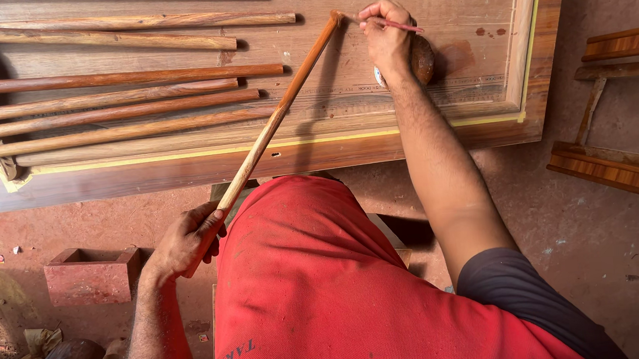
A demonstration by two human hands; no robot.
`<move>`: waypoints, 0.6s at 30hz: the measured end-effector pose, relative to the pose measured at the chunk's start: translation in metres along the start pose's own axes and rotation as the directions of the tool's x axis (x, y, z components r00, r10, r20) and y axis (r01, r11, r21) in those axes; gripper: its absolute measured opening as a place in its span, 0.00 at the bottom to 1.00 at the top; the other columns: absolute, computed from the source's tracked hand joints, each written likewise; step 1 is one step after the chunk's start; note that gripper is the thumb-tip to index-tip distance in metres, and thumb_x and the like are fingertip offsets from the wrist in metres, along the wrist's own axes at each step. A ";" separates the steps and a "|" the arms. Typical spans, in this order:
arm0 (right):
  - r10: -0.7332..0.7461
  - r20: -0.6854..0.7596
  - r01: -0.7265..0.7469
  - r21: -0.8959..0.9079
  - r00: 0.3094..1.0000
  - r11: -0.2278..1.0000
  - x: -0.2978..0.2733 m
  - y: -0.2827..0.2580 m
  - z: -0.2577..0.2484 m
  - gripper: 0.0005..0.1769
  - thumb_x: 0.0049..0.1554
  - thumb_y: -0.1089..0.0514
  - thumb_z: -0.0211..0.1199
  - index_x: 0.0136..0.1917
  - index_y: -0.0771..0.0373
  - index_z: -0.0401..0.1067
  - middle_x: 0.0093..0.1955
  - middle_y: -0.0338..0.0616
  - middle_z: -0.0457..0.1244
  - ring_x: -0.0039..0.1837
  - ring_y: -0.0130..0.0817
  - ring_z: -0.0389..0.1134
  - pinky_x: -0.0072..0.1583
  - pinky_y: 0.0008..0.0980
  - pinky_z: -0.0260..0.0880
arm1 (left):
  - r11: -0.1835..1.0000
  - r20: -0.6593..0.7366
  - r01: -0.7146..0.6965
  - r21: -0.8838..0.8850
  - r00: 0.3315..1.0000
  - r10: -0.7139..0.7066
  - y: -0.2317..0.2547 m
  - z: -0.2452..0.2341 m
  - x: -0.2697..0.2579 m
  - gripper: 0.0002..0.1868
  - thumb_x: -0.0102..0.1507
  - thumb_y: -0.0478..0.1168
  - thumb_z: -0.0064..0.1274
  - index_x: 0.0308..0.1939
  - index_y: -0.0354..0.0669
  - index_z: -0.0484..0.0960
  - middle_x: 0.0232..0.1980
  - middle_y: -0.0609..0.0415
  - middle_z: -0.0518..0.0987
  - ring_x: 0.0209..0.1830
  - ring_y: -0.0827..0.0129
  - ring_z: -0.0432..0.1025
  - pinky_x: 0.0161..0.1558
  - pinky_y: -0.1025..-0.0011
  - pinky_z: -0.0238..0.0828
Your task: The person applies a brown finish to several wooden dowels using a paintbrush. They repeatedly dip the brush into a container of finish and coat each dowel individually, placing the finished pieces on a wooden board.
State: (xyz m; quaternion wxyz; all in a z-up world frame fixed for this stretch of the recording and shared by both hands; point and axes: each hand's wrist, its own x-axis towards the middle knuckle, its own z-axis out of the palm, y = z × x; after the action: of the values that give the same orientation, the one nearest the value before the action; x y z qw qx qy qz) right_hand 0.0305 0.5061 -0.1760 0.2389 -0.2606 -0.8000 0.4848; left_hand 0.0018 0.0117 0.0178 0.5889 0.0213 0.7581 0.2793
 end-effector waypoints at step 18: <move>-0.017 0.479 -0.162 0.329 0.877 0.930 -0.171 -0.165 0.012 0.11 0.55 0.78 0.54 0.45 0.69 0.72 0.50 0.49 0.66 0.50 0.31 0.72 0.53 0.28 0.80 | 0.988 -0.051 0.049 0.150 0.998 -0.042 0.013 0.000 -0.009 0.29 0.68 0.56 0.44 0.69 0.48 0.73 0.31 0.54 0.80 0.24 0.70 0.72 0.26 0.68 0.73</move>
State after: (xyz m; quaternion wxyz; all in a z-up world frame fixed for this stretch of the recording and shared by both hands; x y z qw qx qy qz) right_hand 0.1211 0.3222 -0.0548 0.0607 -0.1163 -0.7211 0.6803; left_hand 0.0005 0.0194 0.0317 0.5738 0.0417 0.7910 0.2080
